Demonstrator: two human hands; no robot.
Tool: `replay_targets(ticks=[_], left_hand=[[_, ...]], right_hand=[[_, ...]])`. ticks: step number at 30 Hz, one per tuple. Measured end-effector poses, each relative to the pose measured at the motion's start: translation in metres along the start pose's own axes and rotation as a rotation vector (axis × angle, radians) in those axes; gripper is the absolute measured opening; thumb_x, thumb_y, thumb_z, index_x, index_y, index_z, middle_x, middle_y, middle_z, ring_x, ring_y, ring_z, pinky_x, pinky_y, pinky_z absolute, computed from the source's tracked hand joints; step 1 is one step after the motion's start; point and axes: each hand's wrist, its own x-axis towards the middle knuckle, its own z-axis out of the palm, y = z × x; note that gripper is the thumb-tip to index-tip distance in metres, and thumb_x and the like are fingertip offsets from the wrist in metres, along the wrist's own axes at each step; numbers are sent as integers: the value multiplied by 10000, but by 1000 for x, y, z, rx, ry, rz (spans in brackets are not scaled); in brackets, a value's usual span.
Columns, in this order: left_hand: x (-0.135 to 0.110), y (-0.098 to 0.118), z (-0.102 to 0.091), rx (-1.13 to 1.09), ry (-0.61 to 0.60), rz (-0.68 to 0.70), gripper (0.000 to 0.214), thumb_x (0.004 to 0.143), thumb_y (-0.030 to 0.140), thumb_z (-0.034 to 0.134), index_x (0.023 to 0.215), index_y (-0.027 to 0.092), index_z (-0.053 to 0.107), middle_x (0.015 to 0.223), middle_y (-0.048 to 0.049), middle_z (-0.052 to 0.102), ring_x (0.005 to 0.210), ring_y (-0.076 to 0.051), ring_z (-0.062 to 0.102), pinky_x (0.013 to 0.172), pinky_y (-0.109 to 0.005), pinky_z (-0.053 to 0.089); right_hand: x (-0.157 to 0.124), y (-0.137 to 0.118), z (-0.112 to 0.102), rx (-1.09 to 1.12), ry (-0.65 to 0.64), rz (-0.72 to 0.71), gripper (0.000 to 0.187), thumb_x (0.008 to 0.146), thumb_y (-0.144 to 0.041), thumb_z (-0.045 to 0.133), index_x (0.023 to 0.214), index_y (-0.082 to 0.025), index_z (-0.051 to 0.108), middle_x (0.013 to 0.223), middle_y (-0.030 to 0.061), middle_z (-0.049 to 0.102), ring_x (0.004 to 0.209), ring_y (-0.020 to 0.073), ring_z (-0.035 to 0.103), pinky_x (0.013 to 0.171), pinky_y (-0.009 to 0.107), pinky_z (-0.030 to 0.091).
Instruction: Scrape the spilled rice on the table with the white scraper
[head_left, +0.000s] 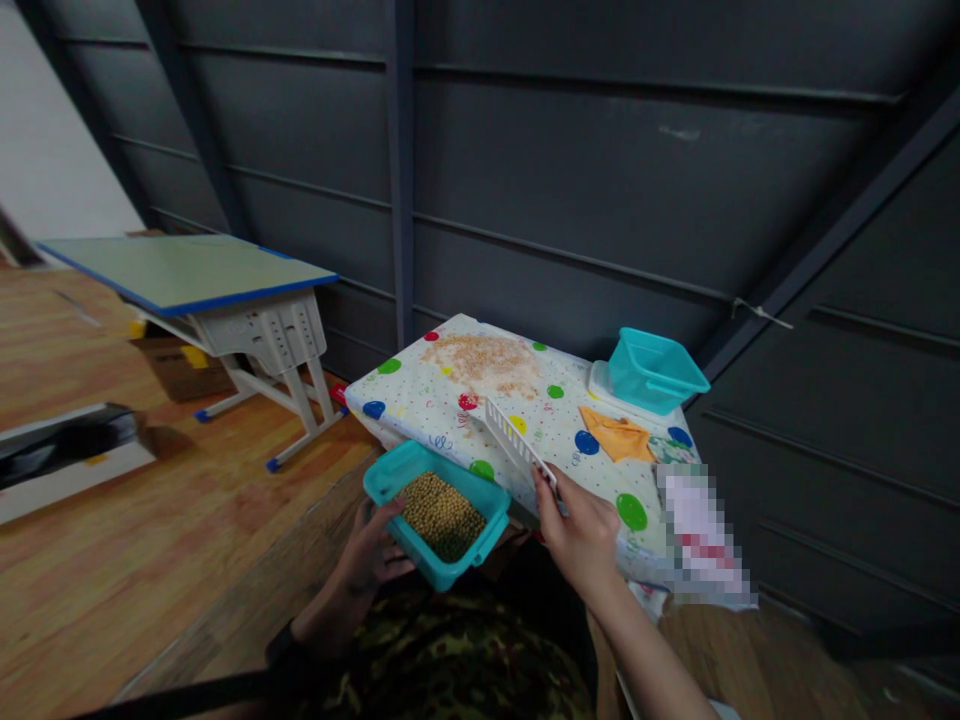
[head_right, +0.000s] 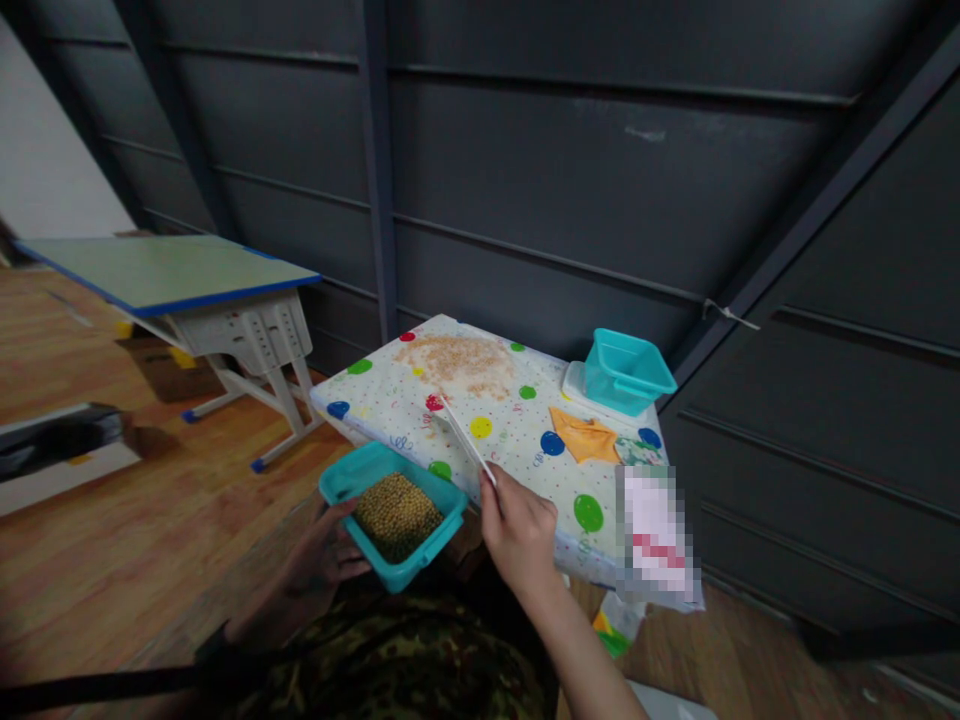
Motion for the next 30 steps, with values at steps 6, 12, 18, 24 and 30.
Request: replay_targets(ticks=[6, 12, 18, 24, 30], left_hand=[[-3, 6, -4, 1, -31, 0, 696, 1078, 468, 810, 1664, 378, 444, 1113, -40, 762, 786, -284, 832, 759, -409, 702], [-7, 6, -3, -27, -1, 5, 664, 1046, 448, 822, 1625, 371, 507, 1162, -76, 812, 769, -286, 842, 764, -444, 727], [-5, 4, -4, -34, -45, 29, 610, 1083, 429, 818, 1603, 350, 508, 1060, -43, 801, 762, -284, 857, 747, -429, 738], [17, -7, -10, -47, 27, 15, 667, 1034, 444, 879, 1603, 387, 536, 1116, -45, 795, 775, -288, 856, 801, -489, 748], [9, 3, -6, -39, 40, 26, 569, 1090, 415, 802, 1583, 402, 519, 1049, -8, 753, 725, -280, 845, 743, -463, 746]], right_hand=[[-1, -5, 7, 63, -51, -44, 283, 1174, -167, 683, 1200, -227, 958, 982, 85, 964, 696, 234, 921, 752, 265, 784], [5, -34, -2, 184, -109, -110, 281, 1183, -128, 659, 1264, -200, 919, 1018, 82, 969, 735, 224, 934, 779, 260, 788], [5, -43, -4, 216, -97, -86, 257, 1185, -154, 691, 1267, -210, 928, 1022, 76, 971, 735, 214, 932, 793, 251, 786], [11, -11, 23, 76, -17, 21, 289, 1195, -233, 685, 1152, -226, 971, 999, 92, 966, 736, 237, 935, 745, 259, 777], [11, 1, 41, 99, -93, 31, 315, 1173, -199, 663, 1186, -225, 976, 1032, 101, 969, 785, 237, 946, 767, 274, 782]])
